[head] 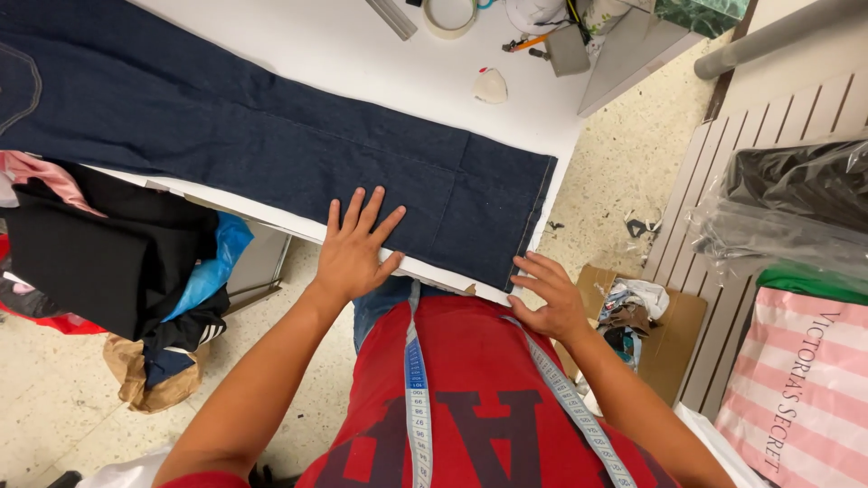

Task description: The person is laying out a pair of denim jeans on a workbench, smoothing the fabric, and using a measuring tape to take specific measurements.

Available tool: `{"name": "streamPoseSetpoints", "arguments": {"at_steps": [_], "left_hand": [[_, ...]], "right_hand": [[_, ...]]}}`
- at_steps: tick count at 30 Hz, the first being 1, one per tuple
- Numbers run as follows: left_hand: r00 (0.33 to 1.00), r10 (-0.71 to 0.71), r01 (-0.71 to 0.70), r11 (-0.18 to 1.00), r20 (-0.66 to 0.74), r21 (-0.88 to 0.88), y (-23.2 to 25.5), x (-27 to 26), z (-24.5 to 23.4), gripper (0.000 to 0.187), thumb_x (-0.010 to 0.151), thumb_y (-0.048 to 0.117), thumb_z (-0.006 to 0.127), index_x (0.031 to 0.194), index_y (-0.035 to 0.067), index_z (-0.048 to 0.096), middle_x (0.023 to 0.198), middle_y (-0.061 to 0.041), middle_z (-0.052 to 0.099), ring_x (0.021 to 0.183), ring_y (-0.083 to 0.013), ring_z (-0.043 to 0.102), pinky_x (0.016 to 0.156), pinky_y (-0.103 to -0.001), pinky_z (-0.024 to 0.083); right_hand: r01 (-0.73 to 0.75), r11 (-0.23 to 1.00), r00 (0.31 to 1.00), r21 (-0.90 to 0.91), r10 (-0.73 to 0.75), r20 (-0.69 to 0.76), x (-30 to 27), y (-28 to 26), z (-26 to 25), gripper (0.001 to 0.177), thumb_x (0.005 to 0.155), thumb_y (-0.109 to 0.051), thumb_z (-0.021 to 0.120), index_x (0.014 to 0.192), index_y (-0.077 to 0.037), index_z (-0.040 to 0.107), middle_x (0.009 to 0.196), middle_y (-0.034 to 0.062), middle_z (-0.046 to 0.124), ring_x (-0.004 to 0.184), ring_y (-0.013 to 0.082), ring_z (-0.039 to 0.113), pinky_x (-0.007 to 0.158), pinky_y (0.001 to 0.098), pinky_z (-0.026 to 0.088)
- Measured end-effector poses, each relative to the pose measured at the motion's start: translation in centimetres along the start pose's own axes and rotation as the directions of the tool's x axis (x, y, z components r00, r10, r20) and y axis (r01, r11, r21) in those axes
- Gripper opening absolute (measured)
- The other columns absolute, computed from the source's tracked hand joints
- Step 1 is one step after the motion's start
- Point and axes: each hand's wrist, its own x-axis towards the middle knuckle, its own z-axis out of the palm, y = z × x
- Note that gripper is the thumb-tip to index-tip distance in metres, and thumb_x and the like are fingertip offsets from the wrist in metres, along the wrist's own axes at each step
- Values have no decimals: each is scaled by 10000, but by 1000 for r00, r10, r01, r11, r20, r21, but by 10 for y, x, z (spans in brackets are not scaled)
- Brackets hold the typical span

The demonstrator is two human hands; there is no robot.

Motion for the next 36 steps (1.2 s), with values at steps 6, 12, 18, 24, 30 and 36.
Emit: {"name": "streamPoseSetpoints", "arguments": {"at_steps": [6, 12, 18, 24, 30, 36], "left_hand": [[999, -7, 5, 999, -44, -47, 48, -4, 7, 639, 927, 354, 553, 1557, 280, 477, 1681, -143, 308, 1555, -412, 212, 1227, -617, 109], [994, 39, -44, 998, -102, -49, 58, -7, 19, 584, 1005, 309, 463, 1587, 279, 433, 1691, -134, 289, 1560, -417, 189, 1225, -622, 77], [991, 66, -68, 998, -115, -16, 51, -6, 17, 572, 1025, 368, 446, 1593, 307, 415, 1694, -110, 285, 1562, -400, 192, 1228, -618, 96], [997, 57, -59, 998, -48, -36, 55, -8, 10, 576, 1030, 408, 429, 1598, 318, 398, 1705, -103, 256, 1572, -393, 159, 1236, -609, 76], [997, 66, -67, 997, -28, -40, 52, -6, 8, 559, 1043, 406, 392, 1597, 333, 393, 1709, -100, 245, 1574, -390, 154, 1237, -606, 76], [996, 88, -90, 994, -27, -58, 52, -6, 8, 568, 1013, 383, 433, 1579, 337, 429, 1706, -119, 251, 1570, -414, 148, 1234, -617, 69]], "right_hand": [[29, 996, 1000, -80, -29, -6, 6, -1, 4, 402, 815, -182, 801, 1206, -103, 752, 1219, 57, 750, 1123, 294, 692, 1018, 436, 555], [150, 963, 986, -224, -162, -37, 13, -17, 9, 407, 852, -153, 782, 1242, -53, 717, 1222, 87, 716, 1094, 291, 676, 979, 439, 548], [83, 973, 986, -213, -111, -122, 17, -14, 14, 271, 851, -29, 724, 1071, -166, 802, 1072, -44, 773, 852, 200, 679, 803, 329, 567], [189, 981, 974, -44, -193, -117, 19, -22, 2, 154, 880, -56, 738, 998, -119, 814, 1036, 28, 784, 876, 276, 727, 793, 373, 621], [191, 981, 980, -38, -193, -54, 5, 9, 11, 183, 863, -42, 733, 1007, -125, 810, 1081, 38, 767, 1022, 325, 714, 918, 430, 598], [42, 997, 992, 57, -35, -118, 2, 13, 0, 346, 804, 80, 579, 911, -138, 824, 976, 42, 768, 989, 335, 708, 914, 442, 562]]}}
